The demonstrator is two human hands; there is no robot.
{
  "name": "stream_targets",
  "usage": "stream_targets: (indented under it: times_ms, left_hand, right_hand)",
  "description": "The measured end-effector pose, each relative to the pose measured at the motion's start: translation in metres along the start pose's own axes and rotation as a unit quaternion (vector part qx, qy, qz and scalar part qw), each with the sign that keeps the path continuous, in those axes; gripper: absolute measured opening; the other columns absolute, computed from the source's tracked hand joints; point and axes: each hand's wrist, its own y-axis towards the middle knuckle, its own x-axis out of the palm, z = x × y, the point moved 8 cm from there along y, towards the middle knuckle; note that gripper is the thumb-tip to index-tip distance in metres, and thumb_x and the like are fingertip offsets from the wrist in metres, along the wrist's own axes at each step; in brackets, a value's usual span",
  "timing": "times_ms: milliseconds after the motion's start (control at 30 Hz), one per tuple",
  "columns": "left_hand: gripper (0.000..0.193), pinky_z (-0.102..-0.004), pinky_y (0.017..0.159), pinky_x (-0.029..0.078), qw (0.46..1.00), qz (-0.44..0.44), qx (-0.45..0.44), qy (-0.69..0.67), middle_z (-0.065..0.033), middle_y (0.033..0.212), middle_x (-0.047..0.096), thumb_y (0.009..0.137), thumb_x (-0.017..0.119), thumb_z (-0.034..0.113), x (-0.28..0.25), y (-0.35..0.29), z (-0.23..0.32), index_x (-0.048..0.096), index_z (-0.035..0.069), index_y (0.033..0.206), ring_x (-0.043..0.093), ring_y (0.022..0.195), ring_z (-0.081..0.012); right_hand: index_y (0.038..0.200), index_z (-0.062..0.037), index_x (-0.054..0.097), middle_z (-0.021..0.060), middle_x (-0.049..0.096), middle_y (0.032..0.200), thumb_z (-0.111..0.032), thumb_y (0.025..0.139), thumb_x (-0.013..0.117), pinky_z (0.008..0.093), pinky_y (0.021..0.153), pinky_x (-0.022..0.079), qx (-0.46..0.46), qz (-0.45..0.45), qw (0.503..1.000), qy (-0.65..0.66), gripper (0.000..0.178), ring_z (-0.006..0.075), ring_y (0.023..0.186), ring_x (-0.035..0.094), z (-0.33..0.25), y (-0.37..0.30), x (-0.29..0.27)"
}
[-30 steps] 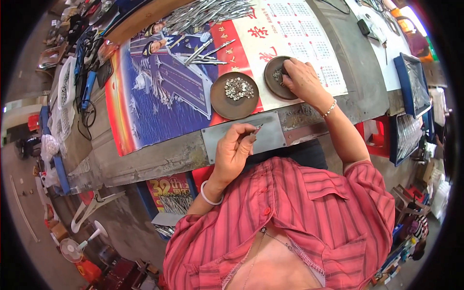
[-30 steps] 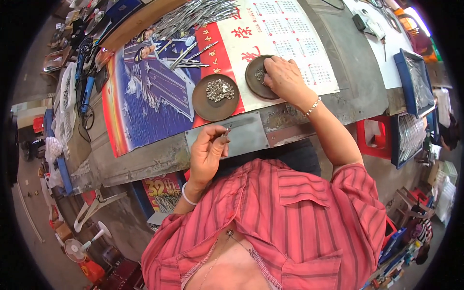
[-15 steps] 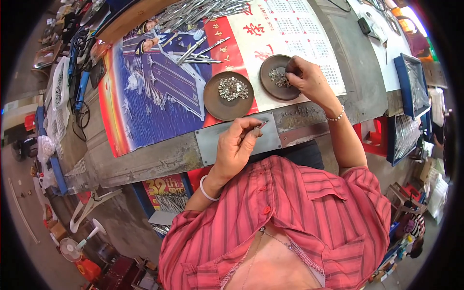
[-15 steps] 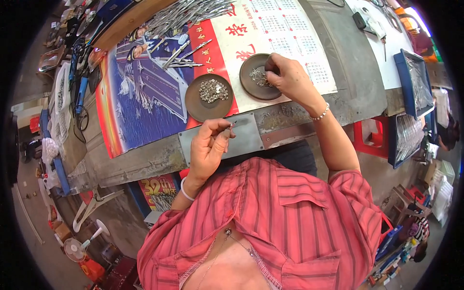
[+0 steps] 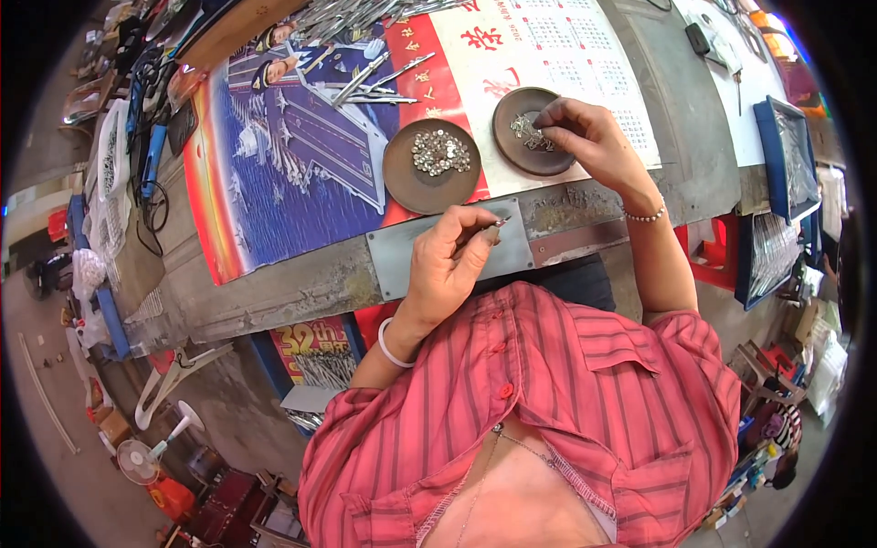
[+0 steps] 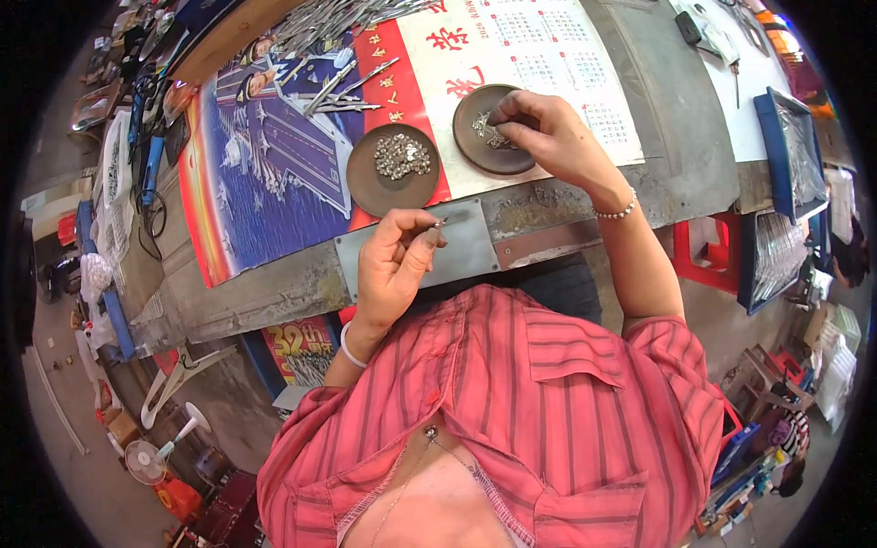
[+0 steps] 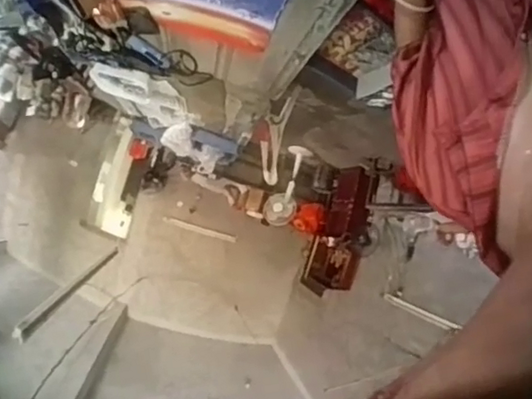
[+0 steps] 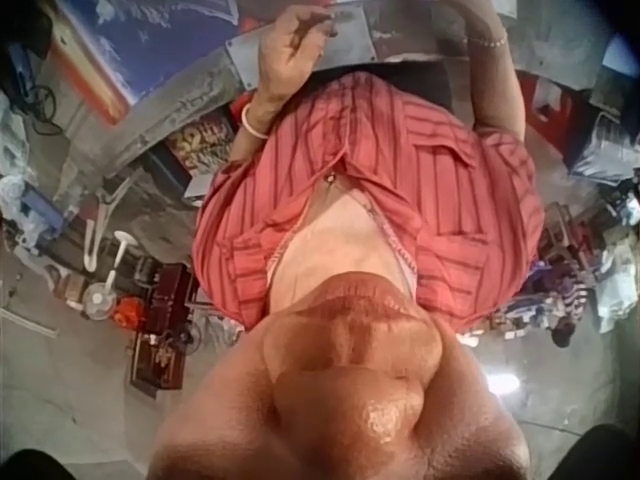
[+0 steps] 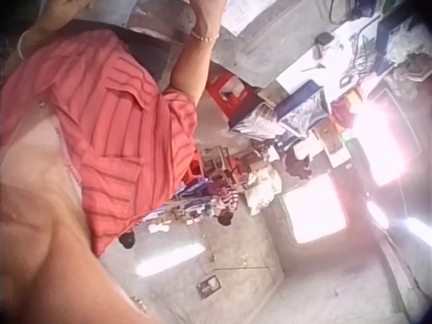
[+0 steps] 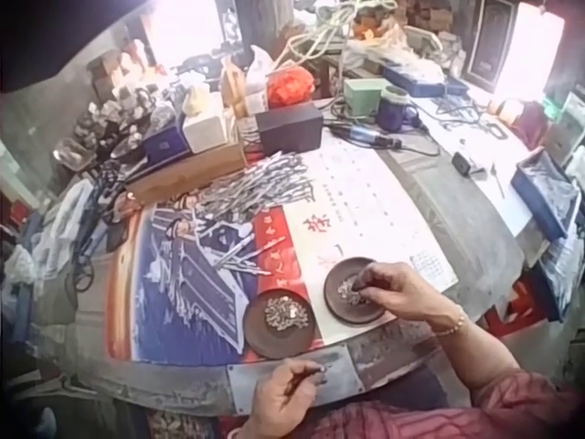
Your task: Assembling small metal components by hand at a workshop bench.
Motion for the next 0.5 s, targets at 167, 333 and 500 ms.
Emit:
stream_targets:
  times_ms: [167, 333, 500]
  left_hand:
    - [0.011, -0.0228, 0.066, 0.05, 0.997, -0.047, 0.057, 0.016, -0.0073, 0.083, 0.066, 0.09, 0.059, 0.003, 0.007, 0.001, 0.021, 0.058, -0.003, 0.099, 0.063, 0.075, -0.0094]
    - [0.011, -0.025, 0.06, 0.052, 0.981, -0.076, 0.148, 0.103, -0.0097, 0.081, 0.066, 0.083, 0.064, -0.004, 0.011, 0.002, 0.052, 0.061, -0.003, 0.093, 0.066, 0.068, -0.0131]
    - [0.012, -0.0261, 0.059, 0.052, 0.976, -0.07, 0.179, 0.107, -0.009, 0.079, 0.065, 0.081, 0.066, -0.004, 0.007, 0.001, 0.058, 0.059, -0.002, 0.09, 0.066, 0.069, -0.0143]
  right_hand:
    - [0.1, -0.002, 0.062, -0.0016, 0.062, 0.091, -0.008, 0.09, 0.057, 0.0209, 0.071, 0.046, 0.026, -0.086, 0.98, 0.175, 0.012, 0.0046, 0.081, 0.056, -0.035, -0.02, 0.029]
    - [0.096, -0.0019, 0.061, -0.0001, 0.058, 0.088, -0.007, 0.092, 0.054, 0.0203, 0.06, 0.04, 0.056, -0.201, 0.922, 0.327, 0.01, 0.0059, 0.069, 0.053, -0.066, -0.044, 0.071]
    - [0.091, -0.0018, 0.052, -0.0002, 0.051, 0.077, -0.008, 0.085, 0.057, 0.0182, 0.053, 0.033, 0.112, -0.203, 0.896, 0.379, 0.01, 0.005, 0.063, 0.048, -0.072, -0.049, 0.086]
